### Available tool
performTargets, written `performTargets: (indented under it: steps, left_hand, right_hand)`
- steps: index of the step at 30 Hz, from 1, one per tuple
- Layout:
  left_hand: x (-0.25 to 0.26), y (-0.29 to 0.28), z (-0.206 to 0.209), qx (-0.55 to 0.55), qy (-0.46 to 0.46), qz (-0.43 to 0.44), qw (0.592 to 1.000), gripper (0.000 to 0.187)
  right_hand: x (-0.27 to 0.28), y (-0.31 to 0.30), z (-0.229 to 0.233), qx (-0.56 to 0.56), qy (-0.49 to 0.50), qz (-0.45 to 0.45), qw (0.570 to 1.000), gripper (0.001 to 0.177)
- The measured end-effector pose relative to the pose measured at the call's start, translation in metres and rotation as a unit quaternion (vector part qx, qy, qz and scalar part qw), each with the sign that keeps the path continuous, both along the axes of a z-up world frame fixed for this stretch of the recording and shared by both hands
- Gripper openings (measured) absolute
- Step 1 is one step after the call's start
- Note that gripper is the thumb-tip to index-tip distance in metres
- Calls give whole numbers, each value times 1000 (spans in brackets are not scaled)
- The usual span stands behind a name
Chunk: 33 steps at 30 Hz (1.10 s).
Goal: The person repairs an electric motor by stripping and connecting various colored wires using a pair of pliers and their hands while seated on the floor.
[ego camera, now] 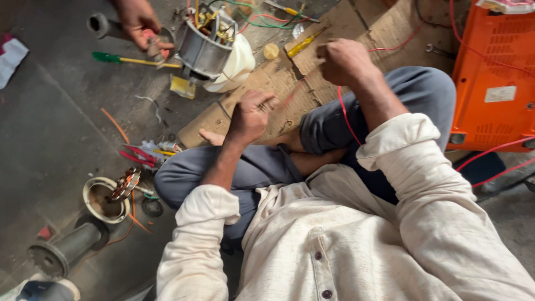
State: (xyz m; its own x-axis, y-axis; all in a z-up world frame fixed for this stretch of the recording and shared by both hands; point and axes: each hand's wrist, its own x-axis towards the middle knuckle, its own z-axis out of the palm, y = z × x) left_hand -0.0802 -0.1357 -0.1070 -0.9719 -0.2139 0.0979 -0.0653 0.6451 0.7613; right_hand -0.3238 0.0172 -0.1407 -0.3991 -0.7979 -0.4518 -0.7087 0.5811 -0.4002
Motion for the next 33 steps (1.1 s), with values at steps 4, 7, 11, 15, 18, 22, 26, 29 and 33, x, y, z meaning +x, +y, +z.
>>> performTargets:
  steps: [4, 7, 11, 15, 18, 22, 26, 29, 33]
  left_hand:
    - [-18, 26, -12, 273, -89, 230, 930, 13]
    - [-23, 28, -28, 253, -108, 244, 930, 14]
    - [-27, 28, -35, 190, -25, 180, 965, 11]
    - [-29, 30, -32, 192, -29, 177, 965, 11]
    - [-30, 33, -27, 228, -79, 194, 951, 13]
    - [-31, 34, -22, 160, -35, 197, 967, 15]
    - [-23, 35, -26, 102, -4, 194, 976, 16]
    - [-9, 36, -38, 148, 10, 235, 961, 16]
    - [-16, 27, -59, 347, 0, 292, 891, 16]
  right_hand:
    - [14, -6, 20, -316, -69, 40, 945, 29]
    - [28, -12, 23, -278, -363, -24, 889, 33]
    - [33, -17, 13, -304, -345, -11, 888, 21]
    - [31, -18, 5, -241, -522, -155, 803, 14]
    - [34, -16, -5, -261, -507, -184, 800, 15]
    - [50, -21, -40, -261, -370, -222, 863, 29]
    - [29, -27, -101, -429, -307, -459, 715, 12]
    - [-39, -4, -112, -562, -372, -545, 499, 26]
    - [-14, -11, -73, -406, -490, -508, 580, 16]
